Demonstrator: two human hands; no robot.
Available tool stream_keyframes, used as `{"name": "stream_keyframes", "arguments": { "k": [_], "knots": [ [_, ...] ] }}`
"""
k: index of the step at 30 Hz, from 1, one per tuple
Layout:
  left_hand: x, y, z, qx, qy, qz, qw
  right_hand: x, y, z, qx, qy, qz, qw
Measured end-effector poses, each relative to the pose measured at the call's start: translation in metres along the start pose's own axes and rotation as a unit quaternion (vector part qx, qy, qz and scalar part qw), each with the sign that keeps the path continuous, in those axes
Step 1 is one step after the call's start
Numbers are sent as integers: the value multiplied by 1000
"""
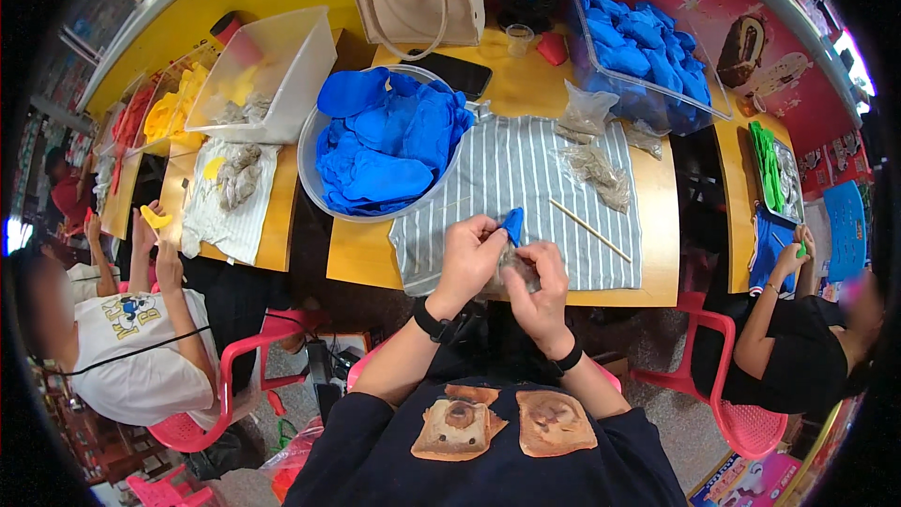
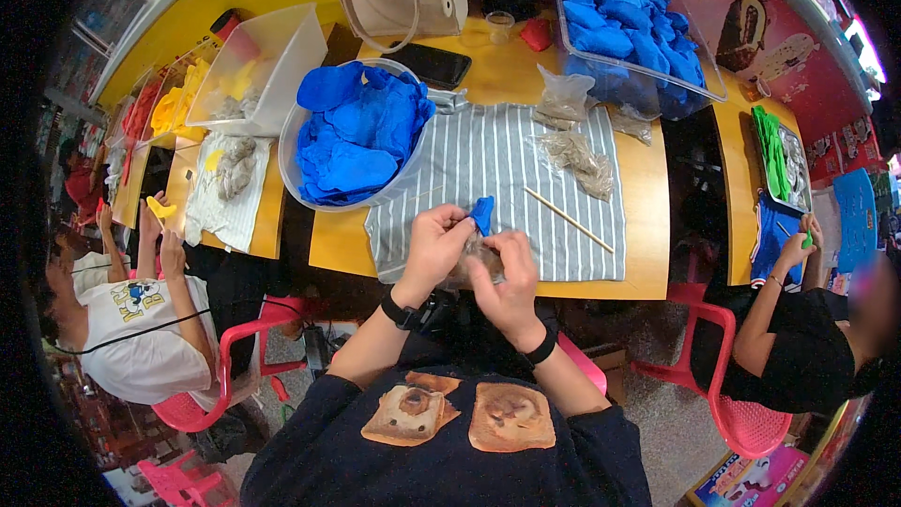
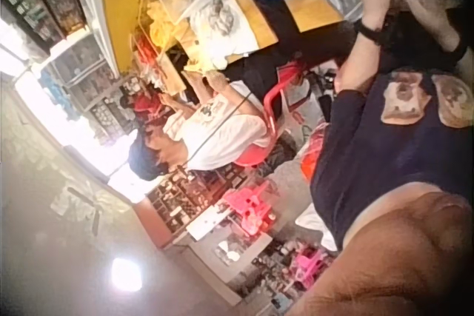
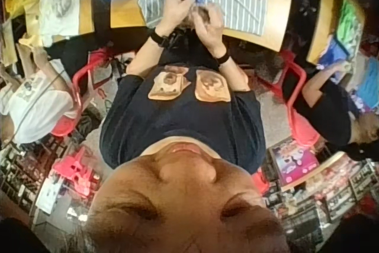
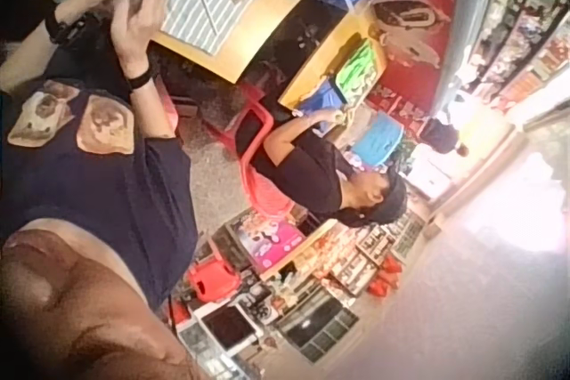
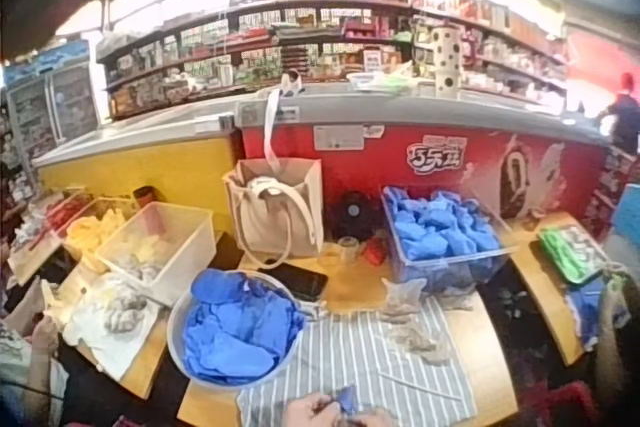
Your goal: The person sits at a table and repeatedly stuffs small amounts of a beige granular material into blue fabric pouches. They manipulate the pouches by hand, folding the tops to secure the contents, and place the finished items into a clear plastic container. The workspace includes a bowl of blue pouches, a pile of the granular material, and a striped cloth.
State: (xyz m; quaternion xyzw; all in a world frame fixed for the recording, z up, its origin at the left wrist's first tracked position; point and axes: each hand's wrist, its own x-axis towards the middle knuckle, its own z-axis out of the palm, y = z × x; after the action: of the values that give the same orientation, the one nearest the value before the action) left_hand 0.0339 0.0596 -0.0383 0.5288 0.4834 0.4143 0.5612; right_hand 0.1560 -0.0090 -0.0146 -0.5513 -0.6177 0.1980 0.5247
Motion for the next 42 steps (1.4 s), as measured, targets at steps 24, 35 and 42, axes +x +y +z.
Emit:
{"name": "stream_keyframes", "arguments": {
  "k": [24,35,42],
  "knots": [
    [-37,22,-3,-116,-14,45,992,-2,16,-2,383,15,299,874],
    [-35,27,-12,-129,-115,47,984,-3,1,-1,287,16,250,925],
    [-44,16,-8,-15,-90,81,993,-3,9,5,317,77,260,909]
  ]
}}
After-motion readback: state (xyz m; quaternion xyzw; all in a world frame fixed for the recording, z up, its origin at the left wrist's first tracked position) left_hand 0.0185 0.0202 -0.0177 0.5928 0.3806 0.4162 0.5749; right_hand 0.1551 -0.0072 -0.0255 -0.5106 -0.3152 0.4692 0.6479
